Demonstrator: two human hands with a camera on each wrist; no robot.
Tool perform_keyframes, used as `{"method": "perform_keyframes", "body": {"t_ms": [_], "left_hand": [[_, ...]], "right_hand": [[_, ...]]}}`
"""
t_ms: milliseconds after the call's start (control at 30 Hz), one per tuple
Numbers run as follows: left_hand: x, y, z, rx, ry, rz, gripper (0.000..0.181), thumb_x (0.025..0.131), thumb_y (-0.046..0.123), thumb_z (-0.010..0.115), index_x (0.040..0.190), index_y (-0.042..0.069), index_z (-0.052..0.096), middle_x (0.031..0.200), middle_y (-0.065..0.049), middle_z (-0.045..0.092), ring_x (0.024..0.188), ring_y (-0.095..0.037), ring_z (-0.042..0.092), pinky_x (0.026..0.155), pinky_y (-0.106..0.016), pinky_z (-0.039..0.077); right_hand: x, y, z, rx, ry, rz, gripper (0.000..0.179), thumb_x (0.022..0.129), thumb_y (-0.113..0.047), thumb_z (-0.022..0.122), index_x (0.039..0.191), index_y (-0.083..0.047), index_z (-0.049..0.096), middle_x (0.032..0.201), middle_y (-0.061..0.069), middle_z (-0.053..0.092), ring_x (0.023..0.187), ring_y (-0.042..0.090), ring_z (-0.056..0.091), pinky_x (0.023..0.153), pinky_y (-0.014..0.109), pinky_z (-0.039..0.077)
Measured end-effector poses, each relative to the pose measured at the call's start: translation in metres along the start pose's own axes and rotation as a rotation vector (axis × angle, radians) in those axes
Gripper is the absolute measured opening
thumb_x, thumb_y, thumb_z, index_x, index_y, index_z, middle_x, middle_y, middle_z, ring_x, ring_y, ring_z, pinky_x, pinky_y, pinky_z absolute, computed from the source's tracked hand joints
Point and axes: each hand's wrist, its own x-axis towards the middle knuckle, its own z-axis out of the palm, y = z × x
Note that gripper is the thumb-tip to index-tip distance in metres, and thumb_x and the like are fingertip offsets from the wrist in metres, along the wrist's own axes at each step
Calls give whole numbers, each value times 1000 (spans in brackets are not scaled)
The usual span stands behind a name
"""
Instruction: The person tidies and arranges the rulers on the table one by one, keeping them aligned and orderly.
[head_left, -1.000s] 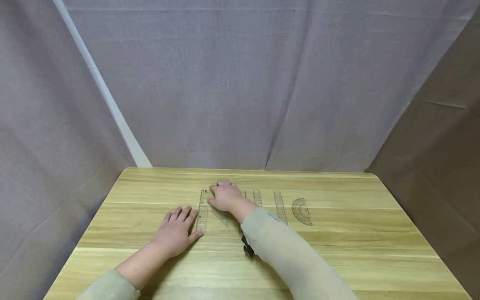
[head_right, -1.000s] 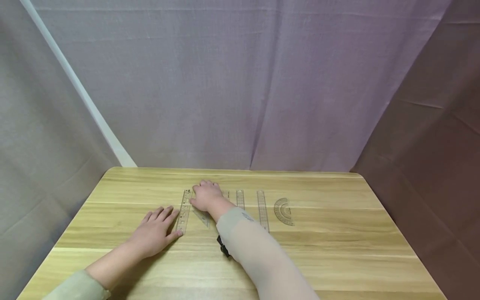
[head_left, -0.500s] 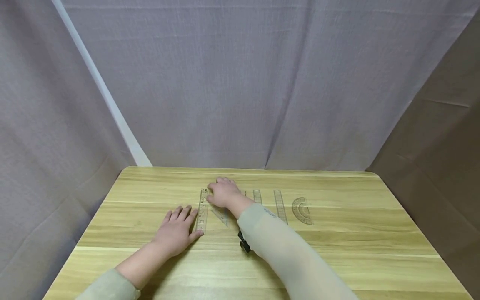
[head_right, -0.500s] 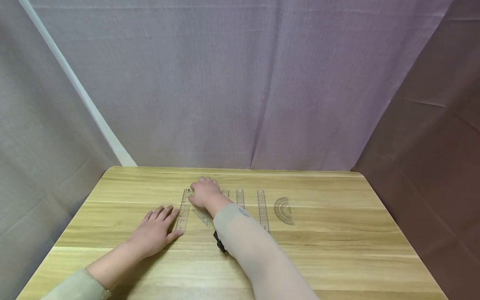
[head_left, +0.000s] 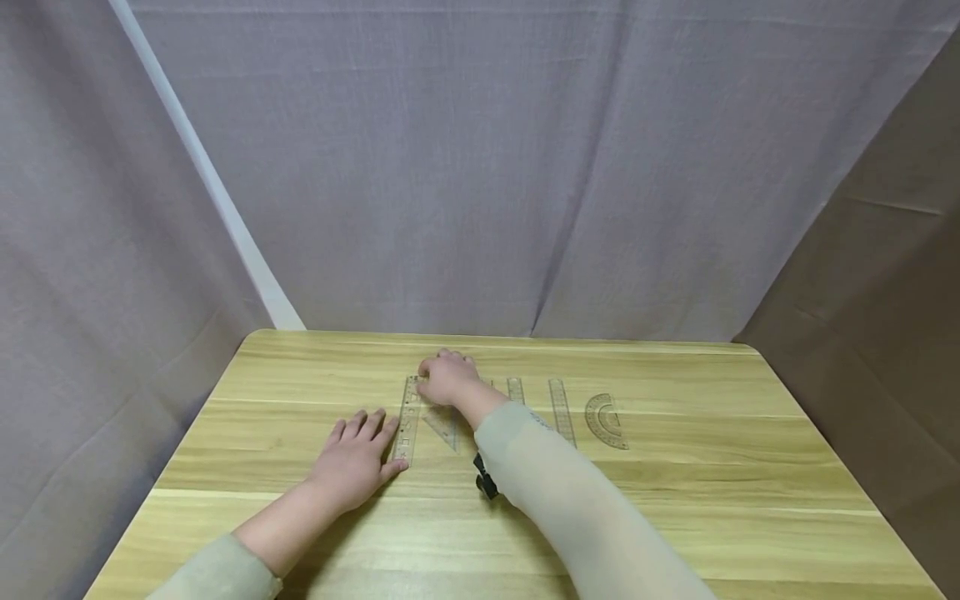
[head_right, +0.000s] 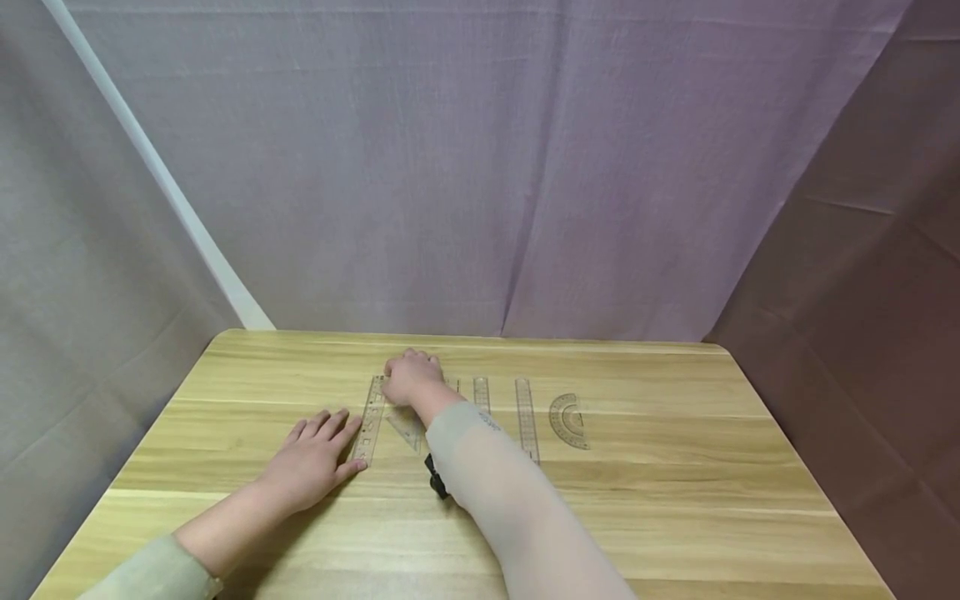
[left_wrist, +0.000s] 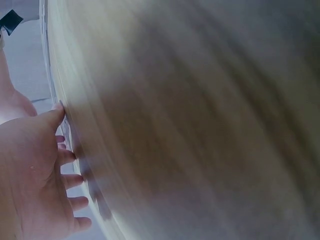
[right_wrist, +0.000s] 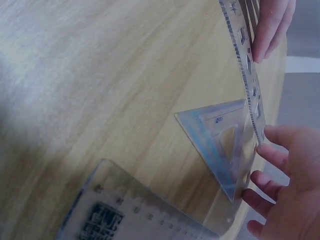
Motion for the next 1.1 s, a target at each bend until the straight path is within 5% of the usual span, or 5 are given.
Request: {"method": "perform_keyframes", "body": {"t_ms": [367,500,600,800,1100], "left_hand": [[1,2,1,-6,-7,-7,75,98,57,49,155,10,33,158,-16,32,143,-43,28,116,-62,19],[0,3,1,-14,-6,-11,76,98,57,49,155,9,33,159,-16,31,144,-43,27,116,-61,18],[0,3,1,-15,-8,-12,76,98,56,49,155,8,33,159,-16,31,144,-43,27,116,-61,18],[-1,3,1,-15,-2,-13,76,99,56,49,155,9,32,159,-17,30,144,-43,26,117,-62,15],[-2,2,2,-25,17,-15,77,98,57,49,157,11,29,160,-16,28,145,-44,25,117,-62,12]], "right_hand": [[3,2,4,92,100,13,28,98,-40,58,119,-22,67,128,3,62,124,26,53,107,44,34],[5,2,6,240,116,3,28,97,-34,61,119,-17,66,115,4,67,108,22,61,100,40,45],[4,3,6,368,114,12,25,96,-30,64,115,-14,65,101,2,66,89,17,61,82,35,52],[5,4,8,583,105,33,21,96,-24,66,111,-10,62,89,2,65,77,16,61,67,29,51],[6,4,13,1019,64,51,16,96,-4,63,111,-4,58,83,14,68,60,18,65,63,33,60]]}}
